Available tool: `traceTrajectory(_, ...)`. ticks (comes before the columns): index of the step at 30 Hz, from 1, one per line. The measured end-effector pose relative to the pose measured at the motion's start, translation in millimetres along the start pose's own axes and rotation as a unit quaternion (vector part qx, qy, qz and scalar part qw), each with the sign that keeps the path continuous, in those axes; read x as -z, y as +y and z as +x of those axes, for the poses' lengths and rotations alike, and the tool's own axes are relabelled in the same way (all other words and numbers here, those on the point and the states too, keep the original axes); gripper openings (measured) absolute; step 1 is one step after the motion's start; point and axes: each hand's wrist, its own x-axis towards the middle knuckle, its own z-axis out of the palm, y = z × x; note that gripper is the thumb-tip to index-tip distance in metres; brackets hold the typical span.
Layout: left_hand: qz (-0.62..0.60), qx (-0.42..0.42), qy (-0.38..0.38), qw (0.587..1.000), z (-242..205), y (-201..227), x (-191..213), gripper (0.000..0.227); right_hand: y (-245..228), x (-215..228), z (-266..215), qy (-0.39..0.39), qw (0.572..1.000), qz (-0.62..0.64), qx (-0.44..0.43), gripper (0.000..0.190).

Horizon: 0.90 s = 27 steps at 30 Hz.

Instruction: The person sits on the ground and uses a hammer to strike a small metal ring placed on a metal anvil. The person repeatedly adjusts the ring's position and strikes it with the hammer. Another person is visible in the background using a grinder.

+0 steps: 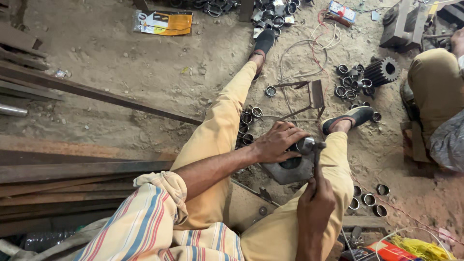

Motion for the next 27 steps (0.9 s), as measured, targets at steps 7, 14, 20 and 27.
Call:
traceTrajectory(7, 0.005, -0.006, 0.004, 1.0, -1.3, -0.8, -1.0, 0.069, 1.1, -1.1, -2.0, 0.033, 0.999, -0.012, -0.001, 0.051)
traceTrajectory(14, 0.013, -0.012, 0.009, 1.0, -1.1, -1.7, -4.2, 0.069, 3.5, -0.1, -5.0, 0.038, 0.999, -0.001, 0.01, 0.057)
traceTrajectory(20, 0.011, -0.014, -0.002, 1.0, -0.7, -1.3, -1.5, 0.07, -0.1, -0.3, -2.9, 0.041, 0.999, -0.003, 0.011, 0.056)
traceTrajectory(27, 0.007, -0.012, -0.004, 1.0, -0.7, -2.0, 0.1, 0.069, -7.8, 2.0, -2.0, 0.041, 0.999, -0.016, 0.01, 0.057)
